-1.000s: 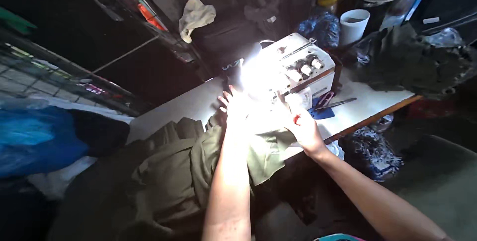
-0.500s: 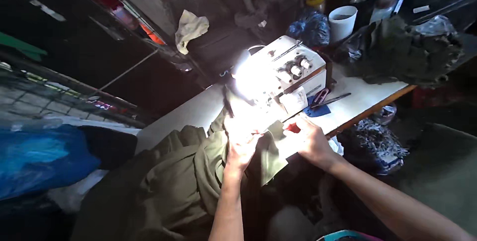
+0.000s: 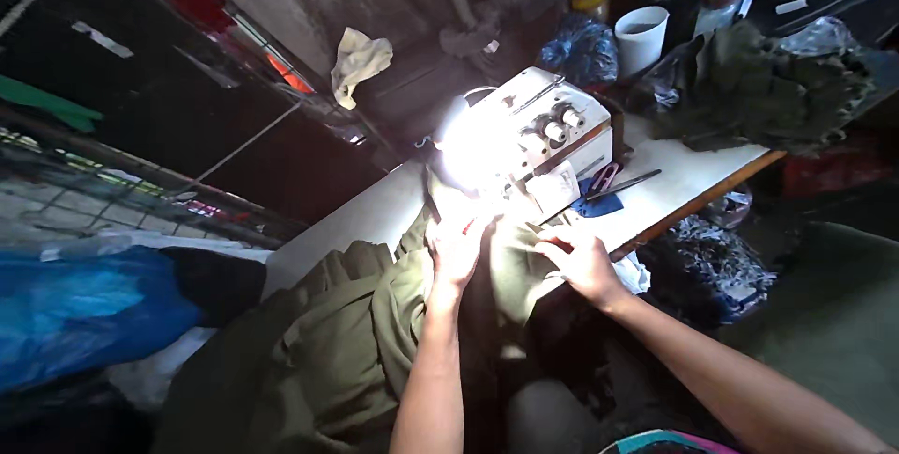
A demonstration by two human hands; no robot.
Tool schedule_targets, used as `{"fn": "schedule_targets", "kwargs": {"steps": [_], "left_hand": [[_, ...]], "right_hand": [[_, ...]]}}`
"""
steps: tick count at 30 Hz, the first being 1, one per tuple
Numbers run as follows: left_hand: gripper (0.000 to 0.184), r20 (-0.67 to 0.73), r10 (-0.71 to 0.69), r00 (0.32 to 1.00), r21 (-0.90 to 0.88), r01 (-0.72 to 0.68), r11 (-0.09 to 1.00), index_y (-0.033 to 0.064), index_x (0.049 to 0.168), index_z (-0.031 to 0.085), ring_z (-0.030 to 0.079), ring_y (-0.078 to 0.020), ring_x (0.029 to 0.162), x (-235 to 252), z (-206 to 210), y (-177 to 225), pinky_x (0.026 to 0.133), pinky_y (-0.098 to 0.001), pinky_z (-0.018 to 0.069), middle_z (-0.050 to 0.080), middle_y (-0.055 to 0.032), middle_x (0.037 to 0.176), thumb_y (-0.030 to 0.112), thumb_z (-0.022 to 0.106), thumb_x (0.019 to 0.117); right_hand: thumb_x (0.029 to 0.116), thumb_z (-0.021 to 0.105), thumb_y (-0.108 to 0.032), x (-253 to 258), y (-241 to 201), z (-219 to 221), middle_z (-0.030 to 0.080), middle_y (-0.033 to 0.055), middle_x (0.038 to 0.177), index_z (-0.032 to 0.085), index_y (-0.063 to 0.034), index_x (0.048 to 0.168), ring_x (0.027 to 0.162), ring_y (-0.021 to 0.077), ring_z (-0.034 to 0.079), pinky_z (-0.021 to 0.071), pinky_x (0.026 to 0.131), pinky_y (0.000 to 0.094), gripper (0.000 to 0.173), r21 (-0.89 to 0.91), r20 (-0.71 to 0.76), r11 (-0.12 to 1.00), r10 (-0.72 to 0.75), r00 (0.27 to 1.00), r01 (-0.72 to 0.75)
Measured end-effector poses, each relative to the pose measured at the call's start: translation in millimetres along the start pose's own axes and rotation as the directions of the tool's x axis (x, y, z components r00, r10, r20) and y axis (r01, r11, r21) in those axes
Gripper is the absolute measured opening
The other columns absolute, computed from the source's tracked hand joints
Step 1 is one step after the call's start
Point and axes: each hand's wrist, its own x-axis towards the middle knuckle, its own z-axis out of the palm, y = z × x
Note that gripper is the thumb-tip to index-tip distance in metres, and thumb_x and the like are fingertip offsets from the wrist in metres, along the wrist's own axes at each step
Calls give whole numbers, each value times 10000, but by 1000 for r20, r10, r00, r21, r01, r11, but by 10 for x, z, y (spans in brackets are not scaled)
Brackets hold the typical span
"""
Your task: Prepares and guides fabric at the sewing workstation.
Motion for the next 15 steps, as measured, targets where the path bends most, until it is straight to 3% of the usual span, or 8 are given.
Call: {"fn": "schedule_targets", "kwargs": {"steps": [3, 5, 7, 10, 12, 15], "left_hand": [[261, 64, -89, 994, 181, 76, 981, 82, 999, 766, 686, -294, 1003, 105, 85, 40, 973, -582, 478, 739, -119, 988, 331, 733, 931], [309, 84, -79, 993, 254, 55, 966, 37, 1014, 756, 688, -343, 990, 139, 97, 35, 932, -591, 496, 731, -169, 989, 333, 738, 927], [354, 95, -95, 991, 272, 66, 960, 2, 1053, 733, 683, -361, 995, 148, 78, 56, 917, -582, 507, 719, -200, 1007, 321, 757, 903], [439, 90, -154, 984, 222, 131, 966, -28, 1124, 706, 669, -347, 1034, 98, 38, 92, 973, -573, 477, 713, -208, 1051, 298, 815, 851], [527, 84, -144, 986, 180, 127, 975, -13, 1201, 679, 654, -311, 1100, 33, 21, 76, 1009, -531, 480, 706, -183, 1128, 316, 839, 821], [617, 105, -140, 985, 247, 111, 963, -25, 1280, 647, 603, -379, 1213, -12, 33, 40, 1073, -588, 408, 671, -229, 1237, 384, 804, 847]], "right_hand": [[925, 708, -222, 117, 55, 52, 725, 24, 885, 718, -66, 1181, 779, 77, 667, 566, 775, 283, 300, -46, 12, 992, 116, 993, -116], [931, 695, -224, 197, 113, 96, 714, 50, 898, 714, -51, 1214, 805, 119, 656, 547, 804, 323, 332, -70, 67, 985, 165, 984, -161], [934, 696, -209, 222, 115, 88, 740, 111, 960, 755, -24, 1099, 891, 179, 691, 551, 871, 383, 255, -107, 93, 983, 160, 983, -150], [943, 687, -271, 150, 124, 20, 713, 92, 886, 748, -39, 954, 827, 171, 666, 539, 798, 383, 240, -168, 132, 977, 153, 979, -130], [954, 679, -303, 36, 116, -61, 693, 72, 854, 741, -53, 932, 795, 146, 649, 538, 768, 358, 258, -163, 188, 978, 160, 969, -130], [964, 664, -295, -129, 115, -107, 695, 65, 845, 746, -48, 919, 796, 125, 651, 549, 766, 325, 264, -135, 200, 988, 99, 975, -73]]}}
